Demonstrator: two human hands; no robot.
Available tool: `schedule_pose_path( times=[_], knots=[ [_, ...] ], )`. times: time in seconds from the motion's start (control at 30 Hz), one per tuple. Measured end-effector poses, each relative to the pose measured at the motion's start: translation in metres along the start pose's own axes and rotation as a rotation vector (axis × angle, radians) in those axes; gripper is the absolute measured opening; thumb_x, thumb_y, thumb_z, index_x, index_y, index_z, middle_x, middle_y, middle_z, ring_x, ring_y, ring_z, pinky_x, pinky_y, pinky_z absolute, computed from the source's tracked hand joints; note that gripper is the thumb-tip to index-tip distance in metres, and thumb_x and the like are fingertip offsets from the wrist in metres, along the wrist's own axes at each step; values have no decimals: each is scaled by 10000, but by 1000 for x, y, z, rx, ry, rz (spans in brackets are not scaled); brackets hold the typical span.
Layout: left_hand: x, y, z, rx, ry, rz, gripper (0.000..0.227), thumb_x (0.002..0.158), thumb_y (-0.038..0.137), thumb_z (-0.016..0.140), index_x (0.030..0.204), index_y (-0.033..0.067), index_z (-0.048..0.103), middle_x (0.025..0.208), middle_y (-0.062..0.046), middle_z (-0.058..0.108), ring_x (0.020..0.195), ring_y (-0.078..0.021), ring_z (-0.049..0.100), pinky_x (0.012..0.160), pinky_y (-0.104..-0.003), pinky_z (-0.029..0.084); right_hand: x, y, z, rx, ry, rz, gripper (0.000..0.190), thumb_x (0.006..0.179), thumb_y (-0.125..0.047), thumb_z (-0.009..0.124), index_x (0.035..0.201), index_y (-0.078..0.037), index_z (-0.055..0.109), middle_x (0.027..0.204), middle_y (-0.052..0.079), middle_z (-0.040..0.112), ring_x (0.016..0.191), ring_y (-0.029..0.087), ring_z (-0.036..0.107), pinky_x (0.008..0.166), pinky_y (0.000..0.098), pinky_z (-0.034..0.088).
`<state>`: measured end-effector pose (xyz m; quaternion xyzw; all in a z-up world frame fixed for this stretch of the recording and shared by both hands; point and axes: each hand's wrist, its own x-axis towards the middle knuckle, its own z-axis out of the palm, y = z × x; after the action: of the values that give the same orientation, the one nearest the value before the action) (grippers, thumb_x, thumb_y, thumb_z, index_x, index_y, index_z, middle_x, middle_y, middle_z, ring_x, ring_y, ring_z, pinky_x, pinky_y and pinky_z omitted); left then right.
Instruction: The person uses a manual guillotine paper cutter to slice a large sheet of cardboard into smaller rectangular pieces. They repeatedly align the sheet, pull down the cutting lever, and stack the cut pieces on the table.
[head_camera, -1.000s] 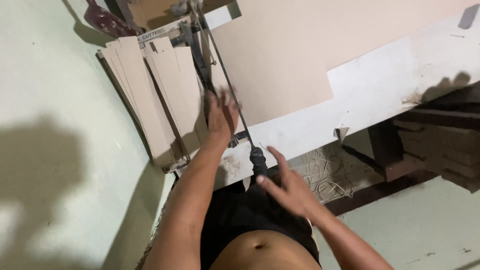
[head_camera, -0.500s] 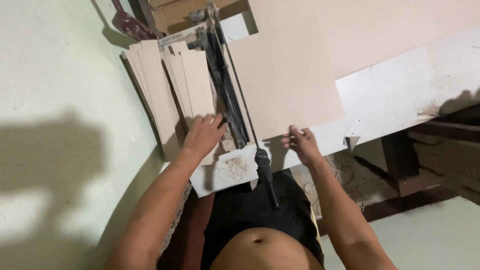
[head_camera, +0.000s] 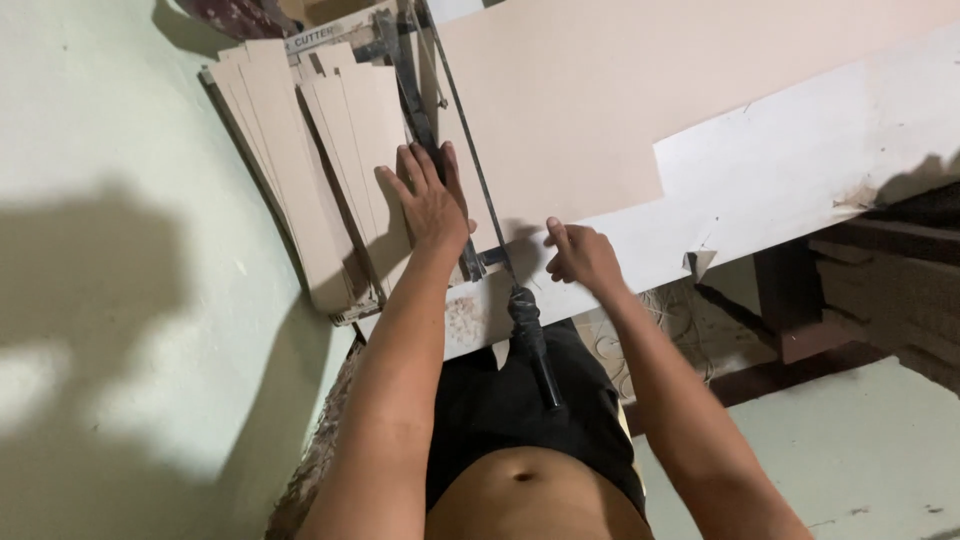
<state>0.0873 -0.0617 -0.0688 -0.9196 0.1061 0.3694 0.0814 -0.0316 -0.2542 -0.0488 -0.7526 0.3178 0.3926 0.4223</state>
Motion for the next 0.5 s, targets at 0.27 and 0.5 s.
schedule_pose_path(
  times=[0.27,0.5],
  knots=[
    [0,3,-13,-61,-105,-17,1174,797,421,832,1649,164,66,1673,-309,29,1542,-476,-121,1136,-772,-157,-121,-42,58,-643,-145,-36,878,1020,-338,508,1661,-140,-58,998,296,748,980,483,741,872,564,589],
    [-5,-1,-2,-115,12,2,1223,753,401,871,1651,126,88,1664,-335,100,1552,-486,-57,1154,-765,-136,-84,17,77,-461,38,-253,860,938,-200,589,1643,-92,109,913,297,742,849,510,742,751,586,578]
  ],
)
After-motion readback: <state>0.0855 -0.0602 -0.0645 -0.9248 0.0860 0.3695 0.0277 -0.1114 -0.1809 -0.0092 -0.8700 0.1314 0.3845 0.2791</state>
